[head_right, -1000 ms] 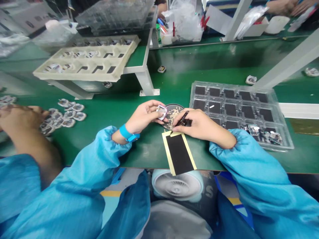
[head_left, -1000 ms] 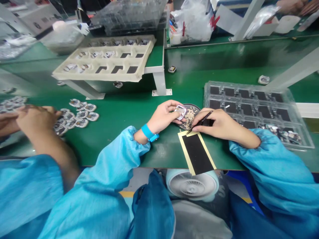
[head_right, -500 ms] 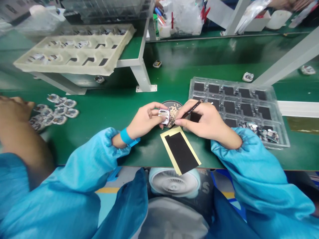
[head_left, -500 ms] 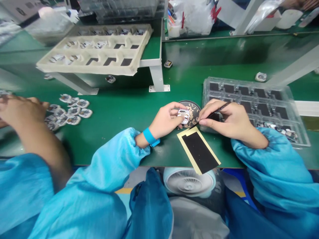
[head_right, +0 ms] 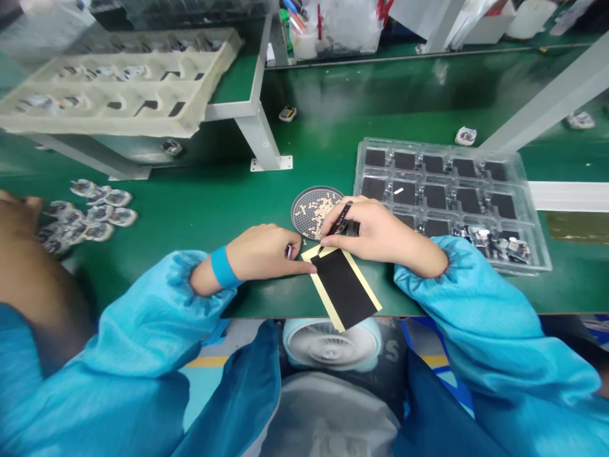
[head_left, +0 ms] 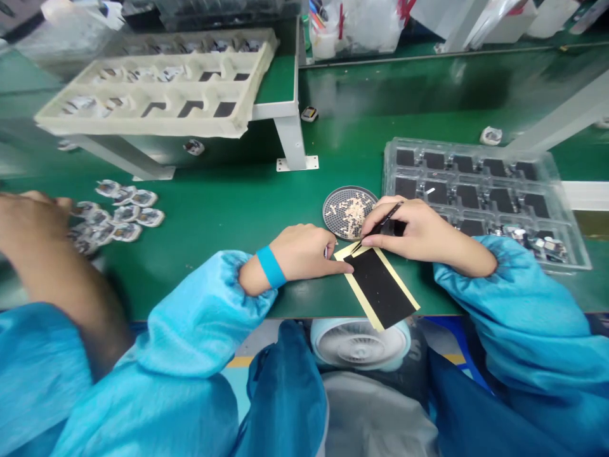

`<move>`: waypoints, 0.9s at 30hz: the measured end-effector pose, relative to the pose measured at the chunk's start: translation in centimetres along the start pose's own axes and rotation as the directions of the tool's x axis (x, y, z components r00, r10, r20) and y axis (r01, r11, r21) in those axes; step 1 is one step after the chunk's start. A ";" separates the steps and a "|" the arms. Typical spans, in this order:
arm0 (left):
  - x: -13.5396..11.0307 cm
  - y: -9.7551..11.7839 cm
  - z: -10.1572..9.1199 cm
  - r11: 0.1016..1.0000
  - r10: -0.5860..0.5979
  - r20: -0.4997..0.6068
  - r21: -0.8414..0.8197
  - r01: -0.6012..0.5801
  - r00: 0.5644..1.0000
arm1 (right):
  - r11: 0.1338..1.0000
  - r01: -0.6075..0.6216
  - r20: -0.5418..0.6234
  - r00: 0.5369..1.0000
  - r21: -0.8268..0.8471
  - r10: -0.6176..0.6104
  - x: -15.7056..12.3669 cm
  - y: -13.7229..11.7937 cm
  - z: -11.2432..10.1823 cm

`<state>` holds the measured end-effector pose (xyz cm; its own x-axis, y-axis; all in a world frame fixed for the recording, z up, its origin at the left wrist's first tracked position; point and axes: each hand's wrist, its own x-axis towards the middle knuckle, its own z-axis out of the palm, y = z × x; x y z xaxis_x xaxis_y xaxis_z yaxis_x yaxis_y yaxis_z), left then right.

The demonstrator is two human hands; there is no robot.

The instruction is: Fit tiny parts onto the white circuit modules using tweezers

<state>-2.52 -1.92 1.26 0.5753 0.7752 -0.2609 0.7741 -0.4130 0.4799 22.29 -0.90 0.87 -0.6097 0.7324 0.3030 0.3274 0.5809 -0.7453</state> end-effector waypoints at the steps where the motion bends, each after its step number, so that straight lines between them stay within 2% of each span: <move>1: -0.2 0.3 0.3 0.995 -0.021 -0.005 0.098 0.022 1.000 | 0.999 -0.011 -0.014 1.000 0.031 0.012 0.0 -0.1 0.0; 3: -0.4 0.7 0.6 0.974 -0.059 -0.005 0.217 0.059 0.998 | 0.994 -0.041 -0.085 0.995 0.104 0.050 -0.2 -0.2 -0.2; 5: -0.4 0.8 0.5 0.959 -0.100 -0.012 0.267 0.100 0.995 | 0.989 -0.043 -0.212 0.974 0.144 0.074 -0.4 -0.4 -0.4; 8: -0.2 0.2 -0.2 0.944 -0.154 -0.044 0.289 0.160 0.987 | 0.994 0.014 -0.342 0.939 0.110 0.024 -0.6 -0.6 -0.6; 14: 0.3 -1.2 -1.0 0.943 -0.189 -0.141 0.250 0.220 0.972 | 0.995 0.091 -0.197 0.975 -0.052 -0.099 -0.1 -0.8 0.1; 22: 0.1 -0.5 -1.0 0.969 -0.169 -0.080 0.168 0.181 0.982 | 0.956 0.228 -0.089 0.965 -0.184 -0.247 0.0 -0.2 1.2; 27: 0.1 -0.3 -0.5 0.968 -0.150 -0.069 0.194 0.160 0.986 | 0.942 0.229 -0.053 0.967 -0.247 -0.249 0.0 -0.4 1.3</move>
<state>-2.78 -1.47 1.47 0.4334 0.8593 -0.2717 0.8927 -0.3679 0.2603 21.23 -1.57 0.36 -0.6332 0.5821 0.5101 0.3466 0.8025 -0.4856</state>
